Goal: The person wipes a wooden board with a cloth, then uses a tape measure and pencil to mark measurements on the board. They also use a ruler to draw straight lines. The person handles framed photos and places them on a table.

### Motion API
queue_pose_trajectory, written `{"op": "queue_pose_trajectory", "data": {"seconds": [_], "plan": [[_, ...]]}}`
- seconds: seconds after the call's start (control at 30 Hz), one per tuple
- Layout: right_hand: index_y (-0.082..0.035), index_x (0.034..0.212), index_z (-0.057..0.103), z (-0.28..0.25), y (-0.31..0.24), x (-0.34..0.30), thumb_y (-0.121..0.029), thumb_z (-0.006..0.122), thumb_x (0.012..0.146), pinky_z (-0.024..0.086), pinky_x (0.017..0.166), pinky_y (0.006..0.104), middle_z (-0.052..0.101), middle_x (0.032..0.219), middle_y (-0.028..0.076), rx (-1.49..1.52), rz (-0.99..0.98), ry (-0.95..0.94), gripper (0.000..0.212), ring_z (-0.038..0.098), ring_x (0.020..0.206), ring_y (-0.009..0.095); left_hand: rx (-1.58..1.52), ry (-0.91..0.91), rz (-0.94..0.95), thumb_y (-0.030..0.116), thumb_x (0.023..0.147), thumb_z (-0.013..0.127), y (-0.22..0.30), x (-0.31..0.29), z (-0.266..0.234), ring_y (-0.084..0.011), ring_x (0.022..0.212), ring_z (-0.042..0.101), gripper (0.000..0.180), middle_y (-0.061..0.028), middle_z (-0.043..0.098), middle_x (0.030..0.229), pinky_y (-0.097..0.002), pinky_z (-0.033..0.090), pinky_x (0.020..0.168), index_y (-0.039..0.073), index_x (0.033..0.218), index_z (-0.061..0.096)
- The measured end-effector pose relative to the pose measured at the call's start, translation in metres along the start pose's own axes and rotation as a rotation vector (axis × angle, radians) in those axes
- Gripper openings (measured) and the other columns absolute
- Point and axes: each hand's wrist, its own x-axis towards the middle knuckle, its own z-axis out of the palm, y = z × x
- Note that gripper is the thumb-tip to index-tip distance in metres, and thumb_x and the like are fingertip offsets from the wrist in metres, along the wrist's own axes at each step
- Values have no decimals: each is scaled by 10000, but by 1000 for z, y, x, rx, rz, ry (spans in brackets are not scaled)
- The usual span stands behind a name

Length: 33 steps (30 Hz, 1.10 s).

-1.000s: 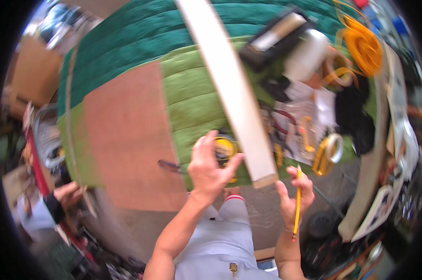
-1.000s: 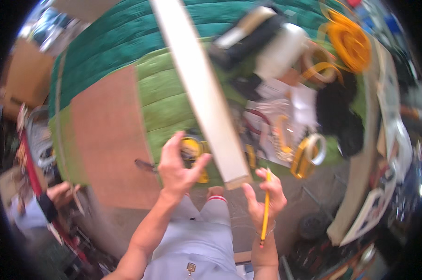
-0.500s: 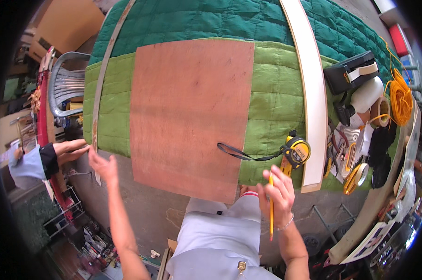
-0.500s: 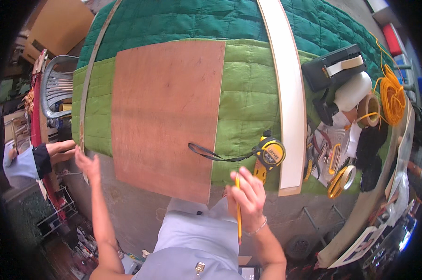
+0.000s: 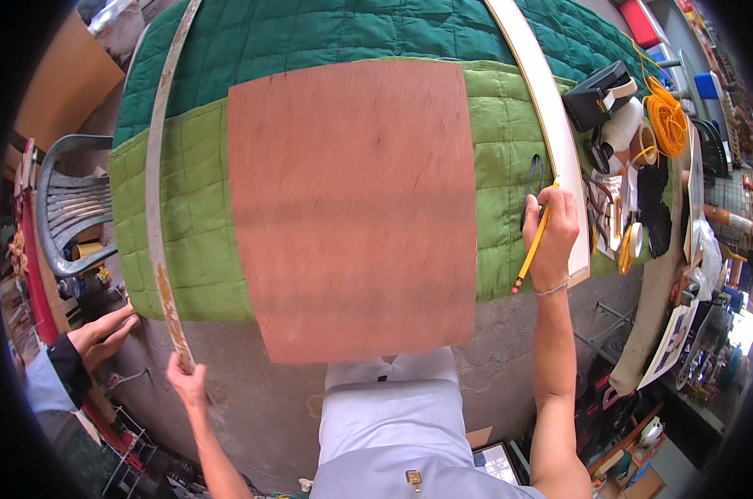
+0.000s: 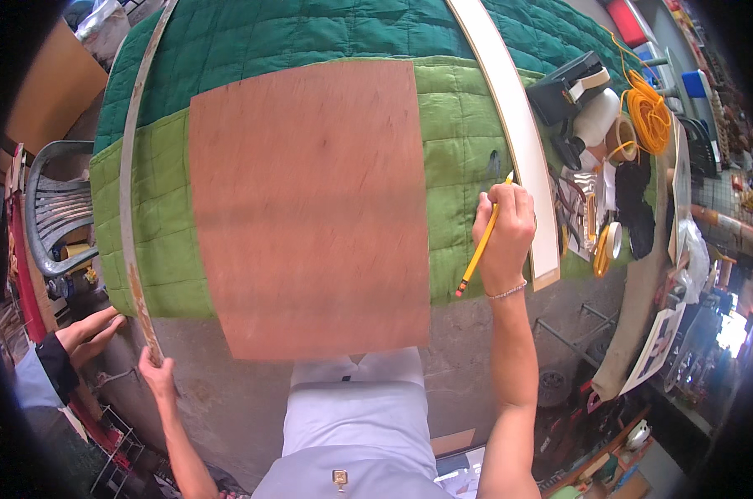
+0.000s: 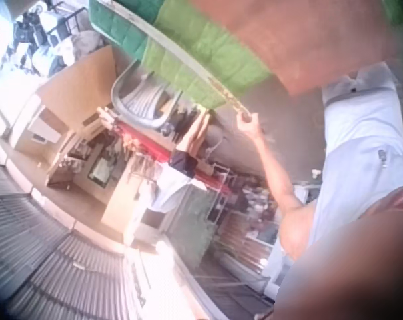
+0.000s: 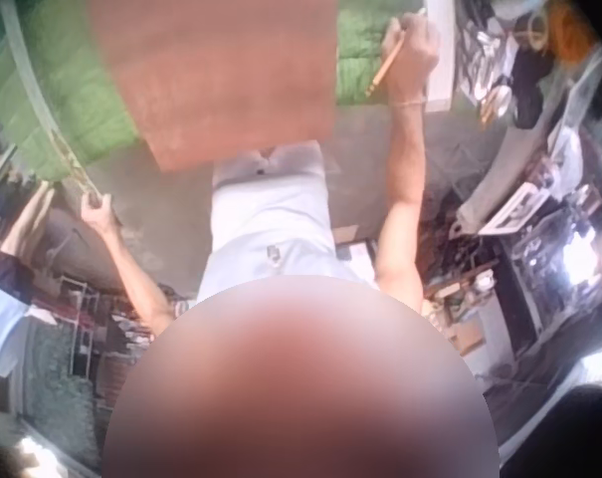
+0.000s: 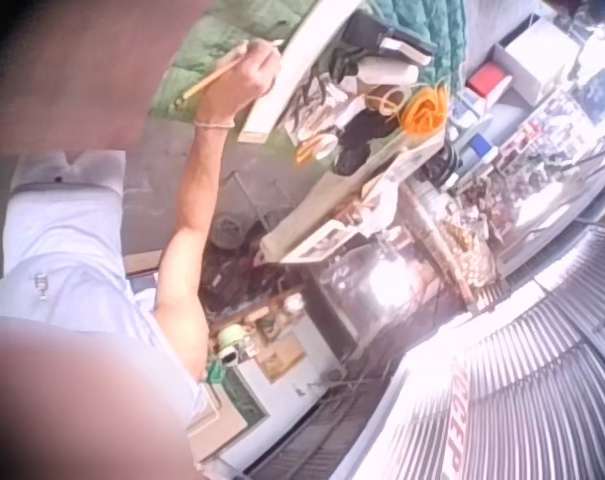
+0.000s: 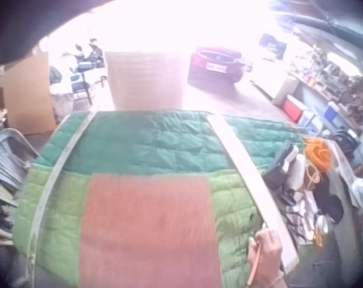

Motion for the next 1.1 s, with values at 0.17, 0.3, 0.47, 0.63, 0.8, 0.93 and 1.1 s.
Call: {"op": "queue_pose_trajectory", "data": {"seconds": [0.17, 0.3, 0.47, 0.63, 0.8, 0.93, 1.1], "plan": [[-39, 776, 515, -20, -48, -54, -3, 765, 730, 497, 705, 384, 600, 828, 130, 260, -68, 57, 256, 587, 783, 285, -211, -17, -76, -52, 659, 632, 63, -79, 35, -37, 604, 353, 264, 62, 382, 723, -211, 294, 520, 78, 804, 454], [-46, 755, 520, -23, -74, -122, -22, 805, 692, 528, 666, 371, 610, 818, 120, 468, -40, -65, 293, 609, 760, 284, -367, -56, -109, -56, 687, 703, 105, -116, 69, -24, 609, 376, 299, 66, 418, 739, -191, 302, 531, 82, 849, 492], [-59, 741, 525, -40, -99, -210, -28, 825, 672, 532, 645, 356, 630, 810, 104, 755, 1, -165, 310, 624, 731, 252, -491, -154, -87, -10, 719, 783, 151, -161, 137, -20, 627, 418, 322, 71, 465, 756, -188, 339, 548, 75, 878, 516], [-57, 772, 521, -74, -99, -277, -49, 808, 722, 534, 687, 351, 656, 918, 120, 833, 154, -118, 291, 636, 796, 257, -606, -249, -14, -13, 741, 775, 185, -207, 206, -34, 669, 509, 294, 32, 555, 793, -202, 422, 584, 37, 919, 546], [-50, 856, 513, -83, -77, -296, -111, 768, 795, 533, 777, 399, 666, 1054, 160, 825, 160, 9, 269, 625, 934, 324, -526, -266, 21, 48, 754, 785, 199, -232, 262, -55, 688, 536, 288, 20, 585, 783, -220, 455, 616, 15, 946, 573], [-56, 899, 509, -77, -69, -295, -147, 776, 796, 511, 853, 437, 653, 1114, 167, 760, 224, 53, 301, 602, 989, 356, 22, -241, 349, 183, 774, 792, 208, -242, 254, -157, 857, 580, 429, -45, 599, 898, -309, 486, 772, -8, 1101, 592], [-63, 909, 515, -50, -83, -285, -124, 851, 691, 508, 851, 438, 611, 1177, 174, 649, 317, 42, 406, 581, 1028, 367, 57, -188, 710, 311, 738, 809, 230, -177, 216, -315, 1029, 537, 604, -155, 594, 1069, -430, 421, 913, -4, 1204, 591]]}}
